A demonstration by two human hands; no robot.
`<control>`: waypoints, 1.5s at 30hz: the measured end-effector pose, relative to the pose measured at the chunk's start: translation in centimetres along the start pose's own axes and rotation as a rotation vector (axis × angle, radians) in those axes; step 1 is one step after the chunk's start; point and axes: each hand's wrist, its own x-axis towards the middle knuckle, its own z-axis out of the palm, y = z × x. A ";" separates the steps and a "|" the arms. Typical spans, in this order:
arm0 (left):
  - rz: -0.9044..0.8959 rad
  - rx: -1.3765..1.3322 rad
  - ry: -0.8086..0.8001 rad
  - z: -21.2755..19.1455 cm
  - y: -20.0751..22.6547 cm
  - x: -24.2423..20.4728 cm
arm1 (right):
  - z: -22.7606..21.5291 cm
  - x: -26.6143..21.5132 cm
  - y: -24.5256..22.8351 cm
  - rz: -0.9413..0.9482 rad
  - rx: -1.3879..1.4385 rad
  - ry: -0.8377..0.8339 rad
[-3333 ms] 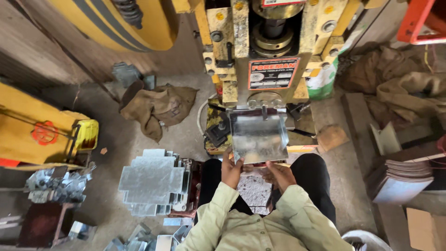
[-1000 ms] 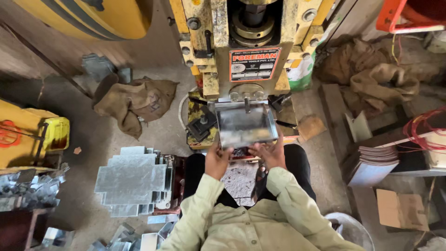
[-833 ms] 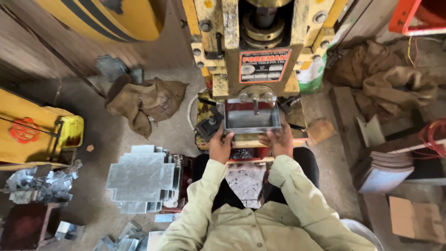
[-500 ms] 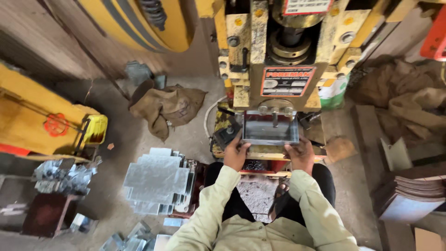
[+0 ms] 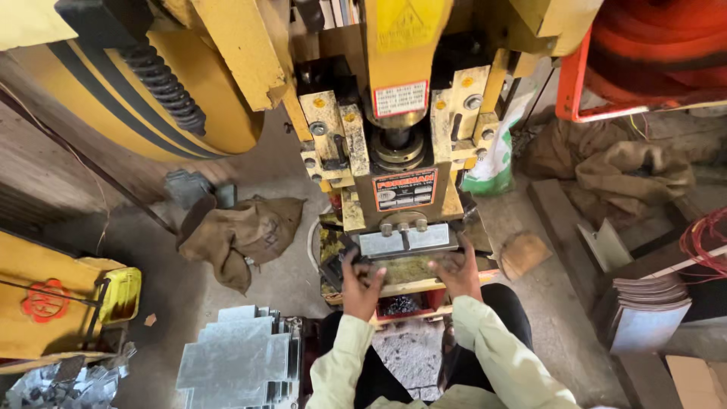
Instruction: The person operates a hydraulic press machine to shape metal sheets. They place flat metal sheets into the machine, activate the press, and remove the formed pieces. The person then stacks the finished metal pieces on the floor.
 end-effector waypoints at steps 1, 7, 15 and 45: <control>0.008 0.002 -0.035 -0.2 1.3 -0.1 | 0.0 0.3 -0.7 0.026 -0.020 -0.018; -0.070 -0.069 -0.201 -0.7 5.6 -2.2 | -2.1 -1.0 -2.4 -0.033 -0.018 -0.188; -0.202 0.026 -0.301 -2.7 1.1 -14.3 | -3.0 -7.2 1.6 0.362 0.349 0.071; -0.237 1.270 0.253 -24.0 -12.0 -8.6 | 1.0 -15.4 10.0 0.793 -0.096 -0.857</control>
